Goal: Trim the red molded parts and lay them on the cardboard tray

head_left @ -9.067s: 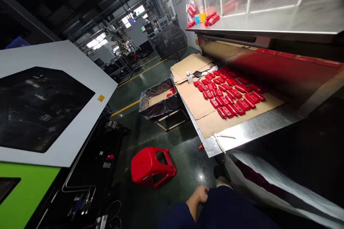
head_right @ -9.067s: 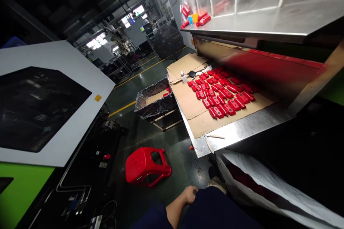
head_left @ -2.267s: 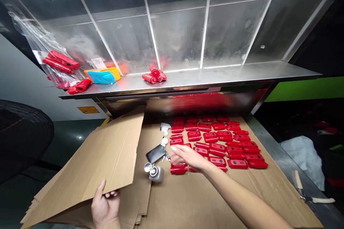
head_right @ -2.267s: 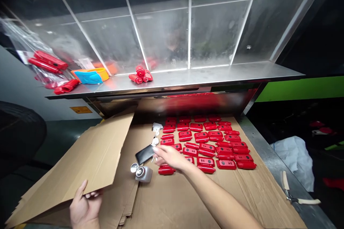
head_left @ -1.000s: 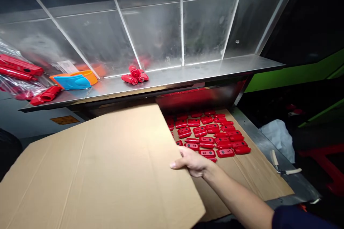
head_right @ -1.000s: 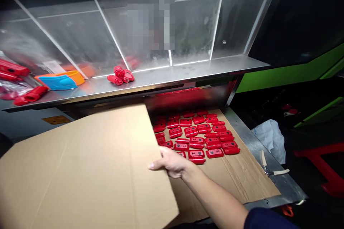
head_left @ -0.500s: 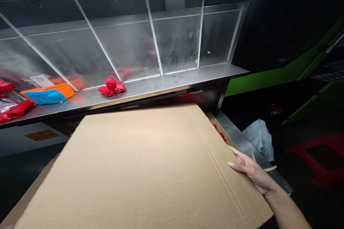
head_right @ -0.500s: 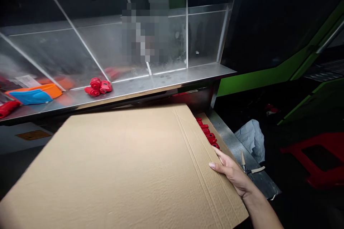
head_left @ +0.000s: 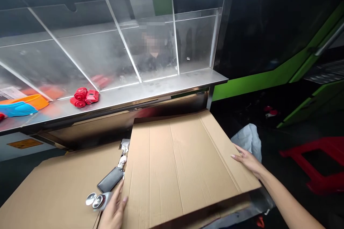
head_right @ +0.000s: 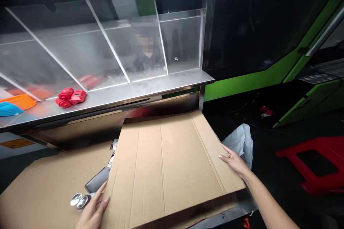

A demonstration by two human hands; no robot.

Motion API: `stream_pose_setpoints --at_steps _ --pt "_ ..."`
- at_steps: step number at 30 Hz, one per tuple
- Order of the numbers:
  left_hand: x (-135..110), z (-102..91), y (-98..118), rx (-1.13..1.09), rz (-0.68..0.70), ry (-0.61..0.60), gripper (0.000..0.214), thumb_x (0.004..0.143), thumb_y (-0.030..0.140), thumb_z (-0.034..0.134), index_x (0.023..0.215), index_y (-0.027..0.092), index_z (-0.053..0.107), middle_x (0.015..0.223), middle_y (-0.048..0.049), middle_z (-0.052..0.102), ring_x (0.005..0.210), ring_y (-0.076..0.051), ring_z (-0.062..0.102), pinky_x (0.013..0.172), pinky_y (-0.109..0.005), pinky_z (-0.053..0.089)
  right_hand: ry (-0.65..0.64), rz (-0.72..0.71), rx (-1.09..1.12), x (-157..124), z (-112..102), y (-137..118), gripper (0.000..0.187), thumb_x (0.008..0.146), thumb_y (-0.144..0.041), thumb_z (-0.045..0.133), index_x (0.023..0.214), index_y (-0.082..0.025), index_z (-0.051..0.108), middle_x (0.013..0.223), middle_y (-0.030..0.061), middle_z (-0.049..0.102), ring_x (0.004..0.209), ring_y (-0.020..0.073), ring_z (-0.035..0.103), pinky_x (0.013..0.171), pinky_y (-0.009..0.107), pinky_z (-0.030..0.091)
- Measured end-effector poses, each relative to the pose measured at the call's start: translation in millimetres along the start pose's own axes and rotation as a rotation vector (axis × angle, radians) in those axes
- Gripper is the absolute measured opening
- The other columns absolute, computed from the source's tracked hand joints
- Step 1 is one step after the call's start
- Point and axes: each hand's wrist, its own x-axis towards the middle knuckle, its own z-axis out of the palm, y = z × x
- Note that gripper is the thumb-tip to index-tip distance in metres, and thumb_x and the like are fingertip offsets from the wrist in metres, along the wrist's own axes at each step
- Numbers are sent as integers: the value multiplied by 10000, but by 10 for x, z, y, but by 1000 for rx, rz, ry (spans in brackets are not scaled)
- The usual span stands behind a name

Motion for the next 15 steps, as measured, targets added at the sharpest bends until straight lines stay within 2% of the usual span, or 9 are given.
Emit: stream_pose_setpoints --at_steps 3,5,8,11,15 --pt "93 324 -158 293 24 64 616 829 436 478 1386 175 497 1327 -157 604 1274 -369 543 1094 -528 431 -38 -25 -2 322 -101 72 1053 659 -370 842 1529 -174 283 1084 159 734 883 311 732 761 424 607" --pt "126 496 -222 391 -6 91 623 875 361 388 1456 139 414 1372 -175 558 1302 -362 512 1109 -516 403 -59 -39 -6 522 -155 158 1043 669 -378 831 1528 -159 283 1054 152 742 877 306 733 771 423 602" --pt "135 746 -269 479 -46 118 596 913 293 324 1491 157 377 1247 -178 581 1214 -357 553 1045 -504 433 -67 -57 -17 769 -205 317 1046 673 -386 820 1528 -144 269 1001 139 753 871 302 733 760 412 597" --pt "133 962 -333 561 -93 133 593 906 206 307 1493 146 371 1072 -157 551 995 -316 616 898 -445 496 -49 -70 -33 922 -217 457 1008 685 -395 800 1516 -149 286 994 136 754 874 301 734 765 407 596" --pt "161 1113 -475 631 -129 121 661 849 101 356 1507 162 335 1019 -113 507 814 -237 613 746 -351 506 10 -82 -80 997 -219 554 972 687 -405 780 1491 -116 318 988 155 752 896 319 730 795 439 598"
